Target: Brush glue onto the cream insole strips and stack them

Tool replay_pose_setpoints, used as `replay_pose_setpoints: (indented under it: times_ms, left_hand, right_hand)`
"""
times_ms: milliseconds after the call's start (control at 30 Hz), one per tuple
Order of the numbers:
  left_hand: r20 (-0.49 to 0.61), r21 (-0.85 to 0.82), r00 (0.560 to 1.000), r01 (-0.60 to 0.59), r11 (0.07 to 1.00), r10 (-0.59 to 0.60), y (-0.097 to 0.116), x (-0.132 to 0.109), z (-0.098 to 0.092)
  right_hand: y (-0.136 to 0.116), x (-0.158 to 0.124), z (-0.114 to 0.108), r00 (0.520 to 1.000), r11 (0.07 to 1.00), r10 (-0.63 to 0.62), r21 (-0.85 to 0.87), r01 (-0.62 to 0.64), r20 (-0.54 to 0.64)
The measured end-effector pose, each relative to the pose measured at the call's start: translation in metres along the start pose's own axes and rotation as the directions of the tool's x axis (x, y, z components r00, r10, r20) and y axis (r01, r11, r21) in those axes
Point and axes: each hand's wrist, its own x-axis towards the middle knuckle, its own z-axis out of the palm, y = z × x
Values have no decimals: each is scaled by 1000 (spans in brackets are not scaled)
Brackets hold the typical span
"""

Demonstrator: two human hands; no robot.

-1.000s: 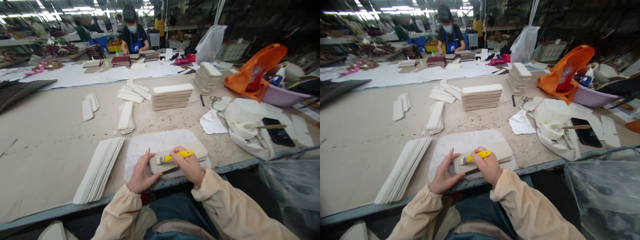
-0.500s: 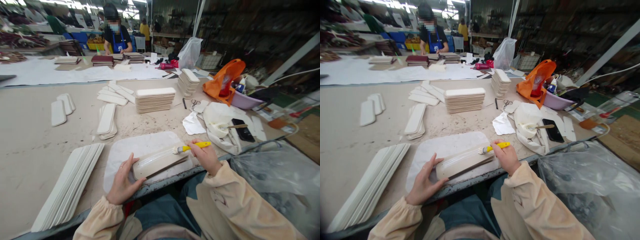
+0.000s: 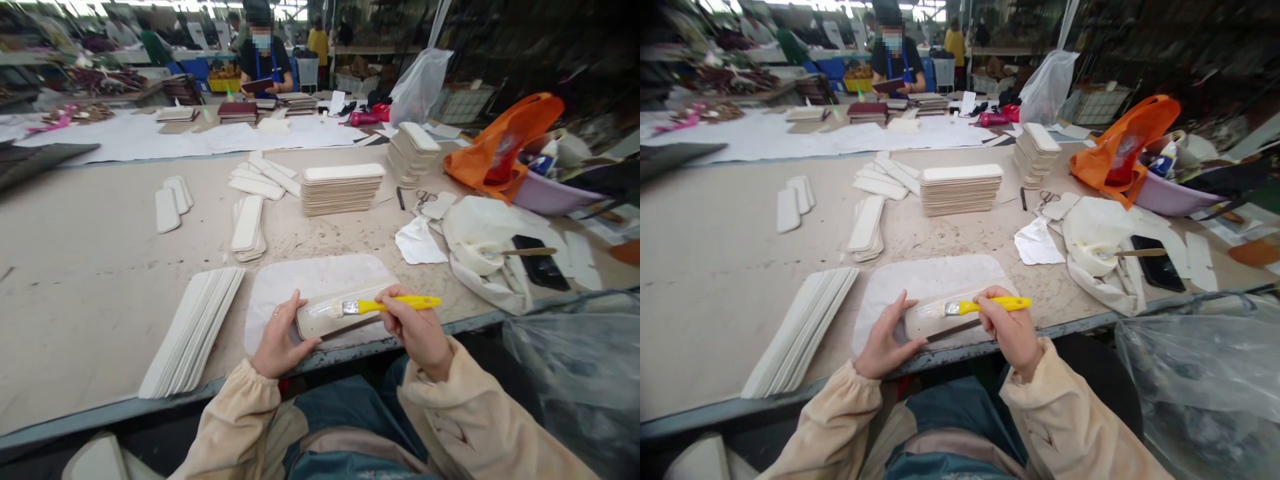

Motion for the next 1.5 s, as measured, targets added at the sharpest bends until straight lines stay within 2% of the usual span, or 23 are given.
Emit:
replay_pose_setpoints:
  times_ms: [67,133,267,500,900,1100,1233,1300,1400,1467,1500]
  left_hand:
    - [-2,-5,1000,-1,1000,1,1,0,0]
    - [-7,-9,1000,0,1000,0,1,0,0]
    - [0,-17,1000,6,1000,-6,-1,0,0]
    - [2,9,1000,-5,1000,5,-2,0,1]
    - [9,44,1000,0,999,-1,-6,0,2]
    - [4,82,1000,-3,997,2,-5,0,1]
    - [-3,84,1000,-4,996,4,-5,0,1]
    - [-3,82,1000,-3,997,3,-6,0,1]
    - [9,73,1000,-1,997,1,-6,-1,1]
    - [13,68,1000,-3,998,2,-7,-2,2]
    - [12,65,1000,-2,998,2,-7,-2,2]
  right_hand:
    - [10,0,21,995,999,31,15,-32,92]
    - [19,1,33,988,998,24,-53,-16,153]
    - [26,4,33,978,979,-2,-198,44,208]
    - [8,6,1,976,906,-34,-405,122,216]
    - [-12,16,-76,995,802,-95,-591,87,17]
    - [-17,20,-93,973,658,-229,-732,175,27]
    - [-18,13,-98,924,514,-371,-808,288,93]
    - [-20,8,-98,863,420,-488,-832,362,129]
    - [-20,1,-93,744,269,-624,-828,493,240]
    - [-17,-1,-86,690,165,-635,-812,560,347]
    - [-14,-2,-81,684,114,-614,-814,570,393]
